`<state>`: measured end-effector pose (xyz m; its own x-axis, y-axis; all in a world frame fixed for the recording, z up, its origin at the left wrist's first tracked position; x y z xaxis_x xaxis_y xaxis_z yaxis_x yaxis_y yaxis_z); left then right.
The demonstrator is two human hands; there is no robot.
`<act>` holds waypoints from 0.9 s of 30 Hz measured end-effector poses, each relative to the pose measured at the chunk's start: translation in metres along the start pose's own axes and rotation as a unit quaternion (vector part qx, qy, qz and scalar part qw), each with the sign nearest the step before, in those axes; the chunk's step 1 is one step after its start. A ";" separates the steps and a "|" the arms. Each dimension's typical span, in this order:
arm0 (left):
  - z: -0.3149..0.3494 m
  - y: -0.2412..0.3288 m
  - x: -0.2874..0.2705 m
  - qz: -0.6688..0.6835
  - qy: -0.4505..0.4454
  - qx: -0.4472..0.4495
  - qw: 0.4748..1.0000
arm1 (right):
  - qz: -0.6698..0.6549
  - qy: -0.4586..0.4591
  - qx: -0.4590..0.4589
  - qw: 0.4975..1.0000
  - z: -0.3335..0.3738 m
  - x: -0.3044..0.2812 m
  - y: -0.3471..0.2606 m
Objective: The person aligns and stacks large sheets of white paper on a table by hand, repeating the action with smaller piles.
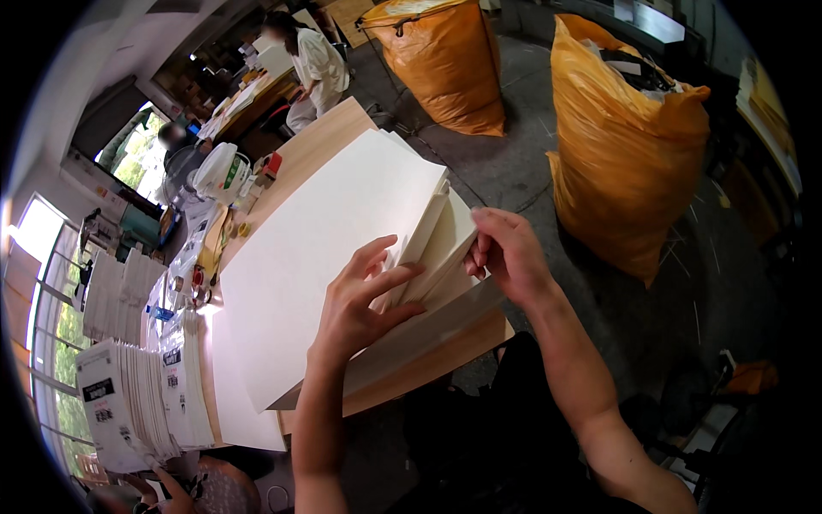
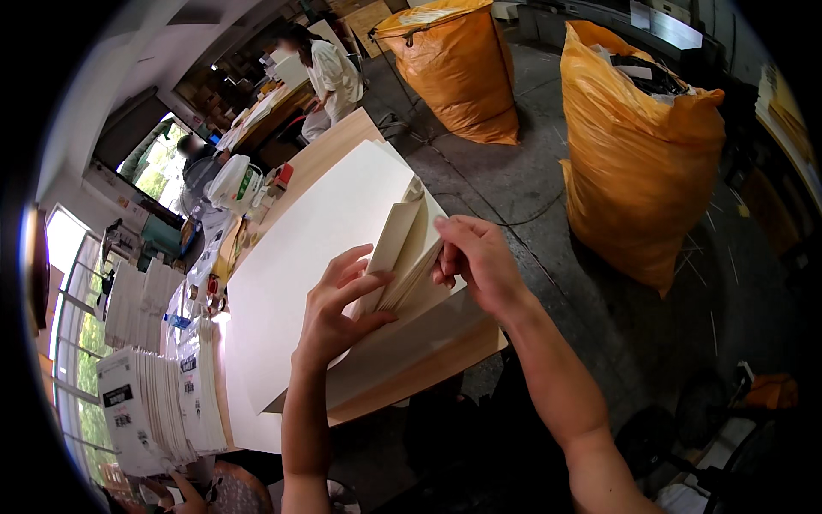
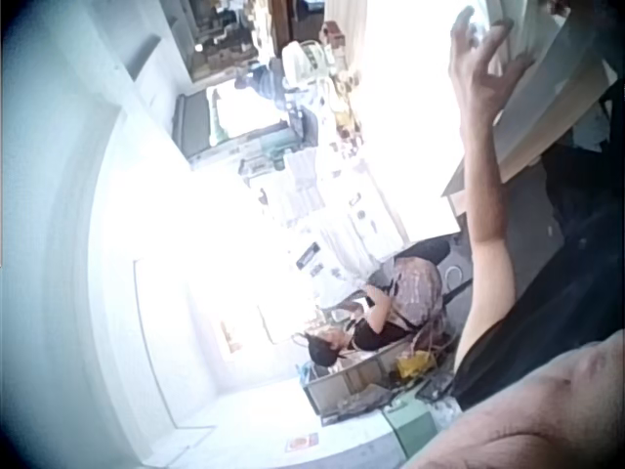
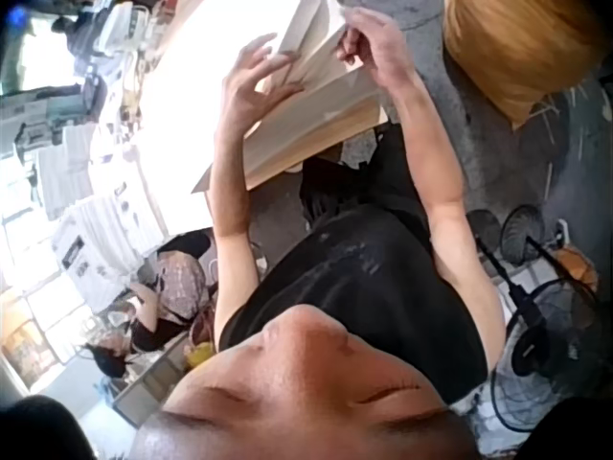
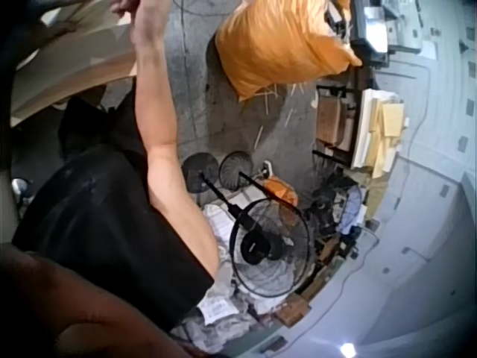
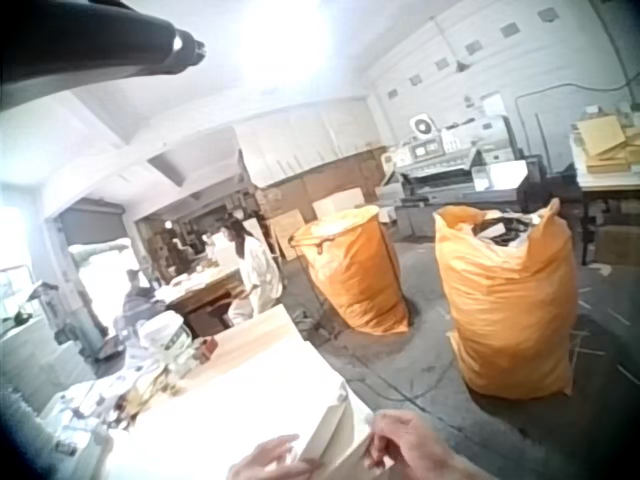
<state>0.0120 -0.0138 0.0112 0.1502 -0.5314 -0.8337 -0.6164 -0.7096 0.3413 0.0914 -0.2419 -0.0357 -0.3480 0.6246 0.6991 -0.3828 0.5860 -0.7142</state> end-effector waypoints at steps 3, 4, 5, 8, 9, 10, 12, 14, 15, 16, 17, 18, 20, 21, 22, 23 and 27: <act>0.004 -0.003 0.004 -0.016 0.034 -0.001 0.999 | 0.092 0.061 -0.024 0.994 0.002 0.004 0.005; 0.003 -0.001 0.005 -0.007 0.047 -0.008 0.999 | 0.157 0.095 -0.030 0.983 0.003 0.004 0.005; 0.002 0.002 0.006 0.002 0.060 -0.015 0.998 | 0.141 0.081 -0.025 0.986 0.002 0.004 0.004; 0.006 -0.004 0.006 -0.033 0.030 -0.008 0.999 | 0.094 0.031 -0.010 0.995 -0.004 0.005 -0.002; 0.005 -0.006 0.005 -0.057 0.007 0.000 0.998 | 0.066 0.018 -0.002 0.998 -0.006 0.006 -0.001; 0.004 -0.003 0.003 -0.053 0.010 0.008 0.998 | 0.055 0.016 -0.001 0.998 -0.006 0.007 -0.001; 0.001 0.007 0.001 -0.041 0.018 0.025 0.999 | 0.035 0.015 0.004 0.999 -0.006 0.007 0.001; 0.001 0.007 0.002 -0.032 0.021 0.009 0.999 | 0.031 0.008 0.002 0.999 -0.007 0.007 0.001; 0.002 0.006 0.003 -0.027 0.024 0.000 0.999 | 0.028 0.005 0.001 1.000 -0.007 0.007 0.001; 0.002 0.005 0.003 -0.026 0.021 0.002 0.999 | 0.032 0.007 0.004 0.999 -0.007 0.005 0.001; 0.002 0.004 0.003 -0.024 0.018 0.005 1.000 | 0.035 0.010 0.007 0.999 -0.005 0.004 0.001; 0.002 0.003 0.002 -0.024 0.016 0.008 1.000 | 0.039 0.012 0.008 0.999 -0.004 0.003 0.000; 0.001 0.002 -0.001 -0.018 0.014 0.009 1.000 | 0.014 0.017 0.008 1.000 -0.004 0.004 0.003; 0.002 0.002 0.000 -0.012 0.014 0.009 1.000 | 0.003 0.022 0.010 1.000 -0.003 0.003 0.005; 0.003 0.001 0.000 -0.011 0.013 0.013 1.000 | -0.039 0.015 0.003 0.999 -0.002 0.005 0.006; 0.003 -0.001 0.000 -0.010 0.013 0.016 1.000 | -0.081 0.008 -0.004 0.997 -0.002 0.007 0.007; 0.006 0.002 0.000 -0.011 0.021 -0.003 1.000 | 0.383 0.128 -0.100 0.909 0.001 0.004 0.008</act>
<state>0.0065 -0.0124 0.0088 0.1949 -0.5349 -0.8221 -0.6082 -0.7235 0.3265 0.0857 -0.2350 -0.0389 -0.2272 0.9736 -0.0193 0.0607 -0.0056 -0.9981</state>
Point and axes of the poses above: each hand's wrist, its own z-axis away from the middle knuckle, its own x-axis out of the palm, y = z × x, the point moved 1 cm from there along -z, towards the middle knuckle, and after that the axes turned 9 degrees about x, right-handed, at the moved point
